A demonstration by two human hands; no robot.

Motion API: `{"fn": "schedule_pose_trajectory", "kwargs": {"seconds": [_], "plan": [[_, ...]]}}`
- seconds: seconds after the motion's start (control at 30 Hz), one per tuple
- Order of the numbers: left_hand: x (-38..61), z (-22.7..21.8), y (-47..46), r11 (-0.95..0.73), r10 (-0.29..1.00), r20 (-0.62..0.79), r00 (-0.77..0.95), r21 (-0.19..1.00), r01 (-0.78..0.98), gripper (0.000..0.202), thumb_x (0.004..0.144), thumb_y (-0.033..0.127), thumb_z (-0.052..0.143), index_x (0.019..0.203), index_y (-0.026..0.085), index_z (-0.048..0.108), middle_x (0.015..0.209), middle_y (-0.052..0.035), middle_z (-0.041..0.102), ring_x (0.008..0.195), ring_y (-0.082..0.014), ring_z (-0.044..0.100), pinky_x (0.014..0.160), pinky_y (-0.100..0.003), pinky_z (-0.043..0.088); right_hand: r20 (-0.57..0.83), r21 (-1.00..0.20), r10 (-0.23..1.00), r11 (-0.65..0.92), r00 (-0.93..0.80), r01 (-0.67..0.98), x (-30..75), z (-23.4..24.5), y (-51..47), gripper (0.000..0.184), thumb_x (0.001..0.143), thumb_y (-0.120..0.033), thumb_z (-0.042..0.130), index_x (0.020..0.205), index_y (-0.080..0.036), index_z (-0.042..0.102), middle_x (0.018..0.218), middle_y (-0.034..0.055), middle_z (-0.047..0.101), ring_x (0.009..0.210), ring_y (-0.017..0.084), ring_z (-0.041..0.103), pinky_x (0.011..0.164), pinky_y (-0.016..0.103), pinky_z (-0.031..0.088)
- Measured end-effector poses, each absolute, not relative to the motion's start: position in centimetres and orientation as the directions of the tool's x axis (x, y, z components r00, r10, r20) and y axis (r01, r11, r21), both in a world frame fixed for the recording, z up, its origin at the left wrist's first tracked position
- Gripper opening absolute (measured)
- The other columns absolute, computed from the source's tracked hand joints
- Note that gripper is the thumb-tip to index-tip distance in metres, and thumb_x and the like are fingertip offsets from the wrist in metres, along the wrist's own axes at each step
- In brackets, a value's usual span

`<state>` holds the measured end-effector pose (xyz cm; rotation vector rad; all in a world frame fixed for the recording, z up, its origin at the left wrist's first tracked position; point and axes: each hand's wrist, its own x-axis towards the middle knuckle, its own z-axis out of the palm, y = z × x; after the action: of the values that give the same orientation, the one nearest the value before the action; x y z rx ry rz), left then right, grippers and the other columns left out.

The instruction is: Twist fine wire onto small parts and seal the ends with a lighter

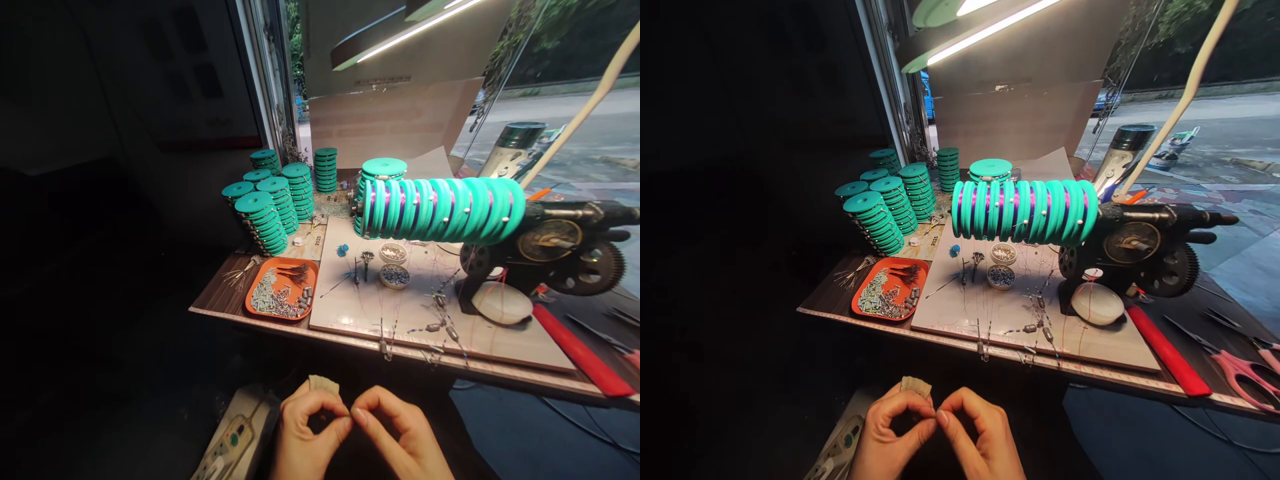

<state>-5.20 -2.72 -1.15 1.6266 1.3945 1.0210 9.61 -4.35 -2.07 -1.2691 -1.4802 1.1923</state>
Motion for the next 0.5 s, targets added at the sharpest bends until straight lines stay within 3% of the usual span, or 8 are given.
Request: {"fn": "schedule_pose_trajectory", "kwargs": {"seconds": [0.5], "plan": [[-5.13,-1.34,-2.64,-0.129,0.991,0.107,0.078,0.914,0.385,0.007,0.06,0.013,0.07,0.055,0.017,0.067,0.055,-0.0017,0.063,0.054,-0.0155,0.06,0.052,-0.022,0.046,-0.008,-0.978,0.988,0.024,-0.152,0.208,9.65,-2.16,-4.28,0.03,0.085,-0.039,0.047,0.07,-0.016,0.058,0.061,0.0006,0.059,0.056,0.014,0.053,0.054,0.021,0.041]]}}
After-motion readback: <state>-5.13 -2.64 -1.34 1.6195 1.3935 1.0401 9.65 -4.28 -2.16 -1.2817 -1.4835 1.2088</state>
